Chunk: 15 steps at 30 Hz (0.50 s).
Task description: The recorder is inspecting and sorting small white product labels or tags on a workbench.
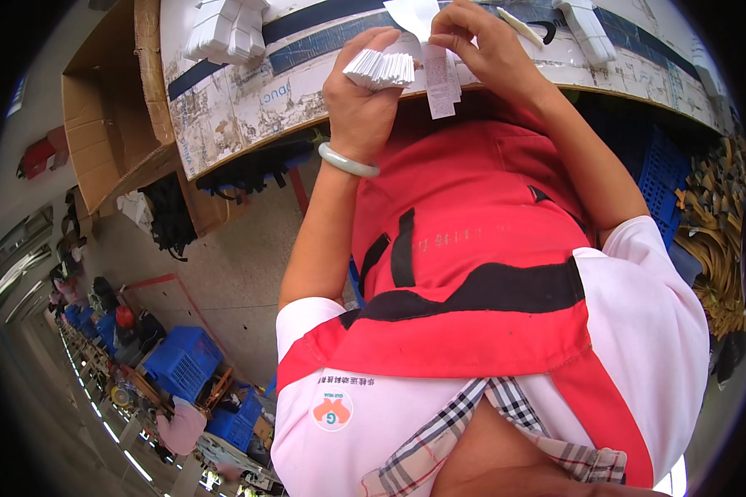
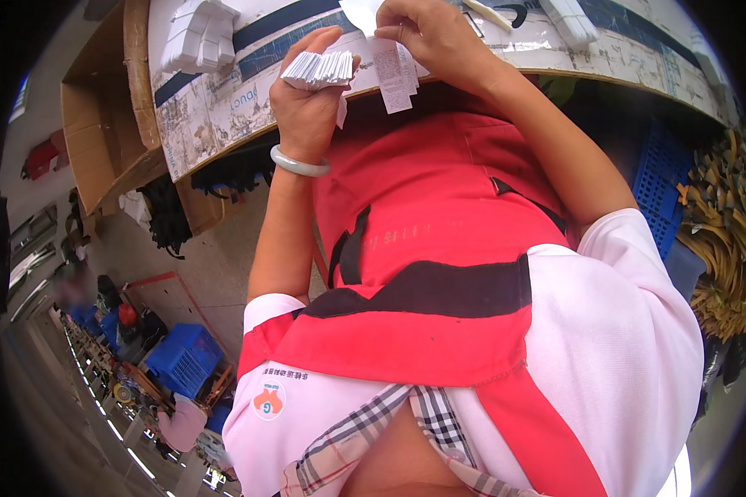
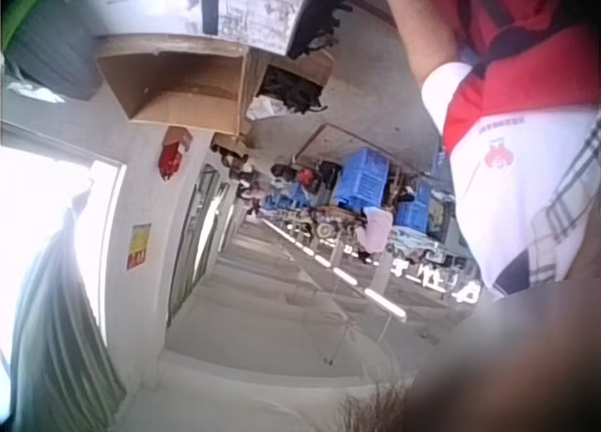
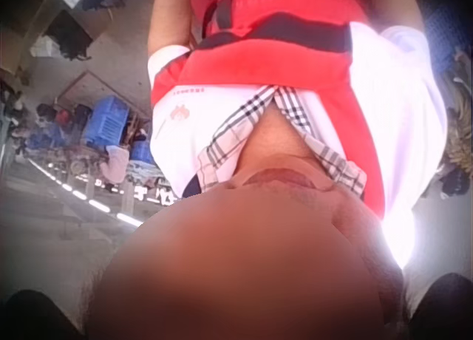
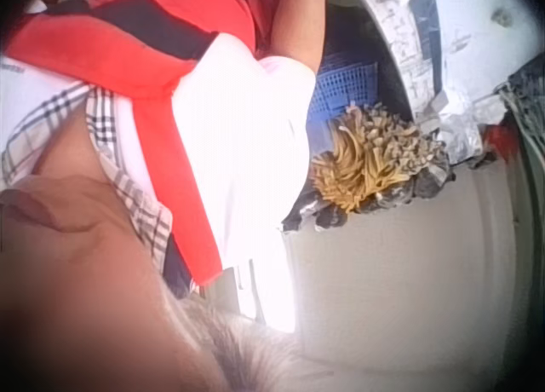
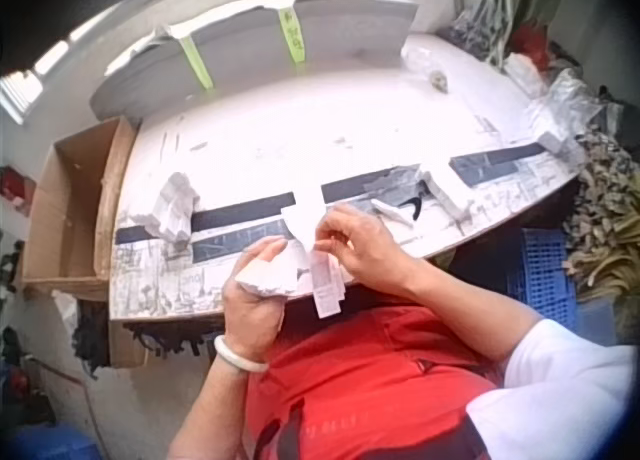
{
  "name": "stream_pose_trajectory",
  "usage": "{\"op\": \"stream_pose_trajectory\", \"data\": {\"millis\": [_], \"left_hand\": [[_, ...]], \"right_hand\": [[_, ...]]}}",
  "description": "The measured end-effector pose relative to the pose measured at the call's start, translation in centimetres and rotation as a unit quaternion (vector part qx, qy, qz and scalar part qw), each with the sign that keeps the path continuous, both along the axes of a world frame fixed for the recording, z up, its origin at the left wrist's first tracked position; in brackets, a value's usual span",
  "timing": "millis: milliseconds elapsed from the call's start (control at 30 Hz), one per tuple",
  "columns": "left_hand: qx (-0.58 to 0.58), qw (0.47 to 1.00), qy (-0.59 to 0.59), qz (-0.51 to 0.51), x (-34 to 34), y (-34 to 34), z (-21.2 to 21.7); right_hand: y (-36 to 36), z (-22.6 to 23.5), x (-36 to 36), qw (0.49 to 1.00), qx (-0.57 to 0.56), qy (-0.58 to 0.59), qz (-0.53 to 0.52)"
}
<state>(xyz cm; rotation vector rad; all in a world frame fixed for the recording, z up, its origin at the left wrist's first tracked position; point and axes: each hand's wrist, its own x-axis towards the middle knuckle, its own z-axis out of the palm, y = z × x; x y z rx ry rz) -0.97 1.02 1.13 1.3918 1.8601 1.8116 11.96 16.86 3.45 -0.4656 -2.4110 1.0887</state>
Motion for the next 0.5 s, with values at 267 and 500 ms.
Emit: {"op": "stream_pose_trajectory", "data": {"millis": [267,500], "left_hand": [[-0.069,0.985,-0.153,-0.041,0.7,-0.7,1.5],[-0.089,0.959,-0.261,-0.068,0.9,-1.1,1.5]], "right_hand": [[-1.3,2.7,0.7,0.992,-0.105,0.030,0.059],[-1.3,0.7,1.3,0.963,-0.248,-0.001,0.102]]}}
